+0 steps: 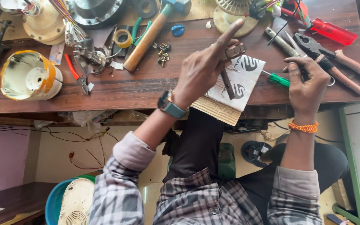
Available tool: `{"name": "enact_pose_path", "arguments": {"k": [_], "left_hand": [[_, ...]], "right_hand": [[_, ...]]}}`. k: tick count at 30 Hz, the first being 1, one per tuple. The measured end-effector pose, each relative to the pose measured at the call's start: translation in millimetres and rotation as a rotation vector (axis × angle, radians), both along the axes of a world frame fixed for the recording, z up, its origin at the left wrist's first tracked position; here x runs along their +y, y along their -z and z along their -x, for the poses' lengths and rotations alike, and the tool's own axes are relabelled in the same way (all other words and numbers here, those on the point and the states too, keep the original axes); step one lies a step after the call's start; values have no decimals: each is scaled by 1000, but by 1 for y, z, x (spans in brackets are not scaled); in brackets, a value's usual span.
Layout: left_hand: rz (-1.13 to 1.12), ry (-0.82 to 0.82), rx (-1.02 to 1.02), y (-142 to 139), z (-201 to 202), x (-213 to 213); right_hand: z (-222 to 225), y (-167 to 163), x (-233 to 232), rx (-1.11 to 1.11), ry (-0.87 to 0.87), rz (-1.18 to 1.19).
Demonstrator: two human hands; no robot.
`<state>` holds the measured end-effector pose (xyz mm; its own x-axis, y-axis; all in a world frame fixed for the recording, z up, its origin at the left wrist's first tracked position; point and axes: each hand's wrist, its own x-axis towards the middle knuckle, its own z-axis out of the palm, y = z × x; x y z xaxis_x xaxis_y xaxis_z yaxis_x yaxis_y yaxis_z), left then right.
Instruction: The person works on an electric motor stator at a workbench, holding the wound copper coil assembly and using a screwdriver to pry and adjust components on it. They turn the assembly over and continue working around its parts by hand and with the screwdriver.
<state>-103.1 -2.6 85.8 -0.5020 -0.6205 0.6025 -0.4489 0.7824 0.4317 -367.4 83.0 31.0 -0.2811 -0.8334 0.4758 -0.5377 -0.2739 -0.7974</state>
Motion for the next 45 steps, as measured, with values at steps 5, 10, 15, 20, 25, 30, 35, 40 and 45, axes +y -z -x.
{"name": "enact_pose_path", "arguments": {"k": [5,10,15,20,25,30,35,40,45], "left_hand": [[78,66,38,19,-6,6],[-5,352,107,13,-29,-8],[-111,401,53,5,-36,-17],[-17,439,-64,-6,-30,-31],[66,490,-176,-20,-21,-40],[30,475,-388,-26,-7,-42],[227,397,-191,-8,-11,-32],[372,198,-181,25,-31,-26],[219,259,-64,43,-51,-19]], "right_hand": [[-3,-1,-1,30,-13,2],[-7,-2,-3,46,-1,-4],[-13,-9,-5,109,15,-35],[-18,-15,-8,232,38,-39],[-21,-17,-8,225,27,-44],[-21,-17,-8,206,12,-49],[-22,-15,-10,292,69,18],[-48,-21,7,189,164,125],[-114,-29,44,-165,-53,-142]]}}
